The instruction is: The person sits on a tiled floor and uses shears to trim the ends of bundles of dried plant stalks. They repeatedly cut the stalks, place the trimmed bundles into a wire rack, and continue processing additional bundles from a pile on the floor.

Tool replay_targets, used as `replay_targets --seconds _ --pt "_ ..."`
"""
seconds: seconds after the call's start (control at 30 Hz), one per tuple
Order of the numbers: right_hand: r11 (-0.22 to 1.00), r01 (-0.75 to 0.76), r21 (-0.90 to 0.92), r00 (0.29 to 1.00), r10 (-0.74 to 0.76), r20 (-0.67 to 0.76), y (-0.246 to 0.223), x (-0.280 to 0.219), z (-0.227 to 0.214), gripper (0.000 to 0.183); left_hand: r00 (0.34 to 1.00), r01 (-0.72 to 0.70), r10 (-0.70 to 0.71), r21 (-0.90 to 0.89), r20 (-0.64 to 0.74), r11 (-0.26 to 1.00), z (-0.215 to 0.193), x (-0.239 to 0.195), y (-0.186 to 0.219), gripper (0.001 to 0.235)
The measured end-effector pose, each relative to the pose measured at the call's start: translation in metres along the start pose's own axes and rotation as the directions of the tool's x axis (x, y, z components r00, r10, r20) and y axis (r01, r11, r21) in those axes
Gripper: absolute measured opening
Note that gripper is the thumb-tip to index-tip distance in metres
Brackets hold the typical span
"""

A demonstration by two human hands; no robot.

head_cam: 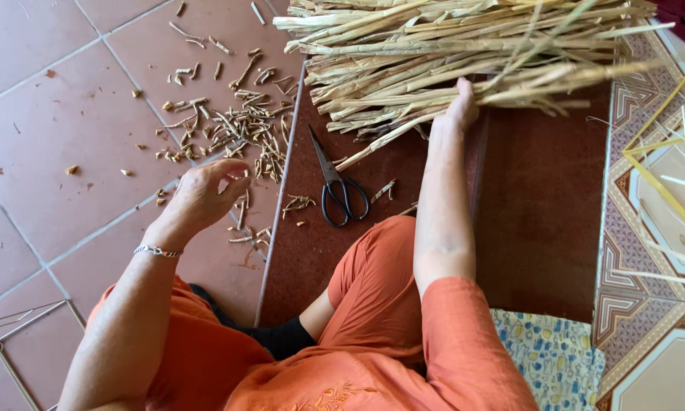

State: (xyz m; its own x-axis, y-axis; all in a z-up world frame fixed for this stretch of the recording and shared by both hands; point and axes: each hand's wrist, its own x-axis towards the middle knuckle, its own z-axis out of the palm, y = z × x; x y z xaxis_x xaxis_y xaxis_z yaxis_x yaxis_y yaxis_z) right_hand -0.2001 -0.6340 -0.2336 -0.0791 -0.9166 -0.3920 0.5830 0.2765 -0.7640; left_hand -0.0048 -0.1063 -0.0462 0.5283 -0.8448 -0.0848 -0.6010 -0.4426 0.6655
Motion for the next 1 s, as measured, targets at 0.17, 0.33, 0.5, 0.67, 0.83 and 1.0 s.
replay_targets --seconds 0.17,0.33,0.5,0.67,0.83,1.0 --pt "0.977 -0.143 0.159 0.981 0.118 0.154 -0.011 -0.005 -0.028 0.054 0.999 -0.037 0.037 0.006 0.009 0.999 0.003 -0.003 0.001 0.03" --pt "0.994 -0.106 -0.001 0.993 0.106 0.057 -0.015 -0.002 0.0 0.067 1.0 -0.015 0.016 -0.036 0.013 0.999 0.0 -0.004 0.004 0.031" --pt "0.997 -0.048 -0.067 0.999 0.048 0.002 -0.006 0.004 0.028 0.071 0.999 -0.02 0.02 0.002 -0.036 1.0 0.001 -0.009 0.0 0.032" --pt "0.999 -0.04 0.01 0.997 0.039 0.063 -0.002 0.011 0.036 0.065 0.999 0.037 -0.037 -0.006 -0.014 0.999 0.002 -0.004 -0.002 0.034" --pt "0.998 -0.025 -0.066 1.0 0.026 0.017 -0.01 -0.003 0.048 0.07 1.0 -0.004 0.004 0.016 0.01 1.0 0.009 -0.002 -0.007 0.034" --pt "0.965 0.103 -0.242 0.99 -0.123 -0.071 -0.014 -0.001 0.074 0.079 0.998 0.022 -0.027 0.096 0.051 0.995 0.012 0.002 -0.007 0.03"
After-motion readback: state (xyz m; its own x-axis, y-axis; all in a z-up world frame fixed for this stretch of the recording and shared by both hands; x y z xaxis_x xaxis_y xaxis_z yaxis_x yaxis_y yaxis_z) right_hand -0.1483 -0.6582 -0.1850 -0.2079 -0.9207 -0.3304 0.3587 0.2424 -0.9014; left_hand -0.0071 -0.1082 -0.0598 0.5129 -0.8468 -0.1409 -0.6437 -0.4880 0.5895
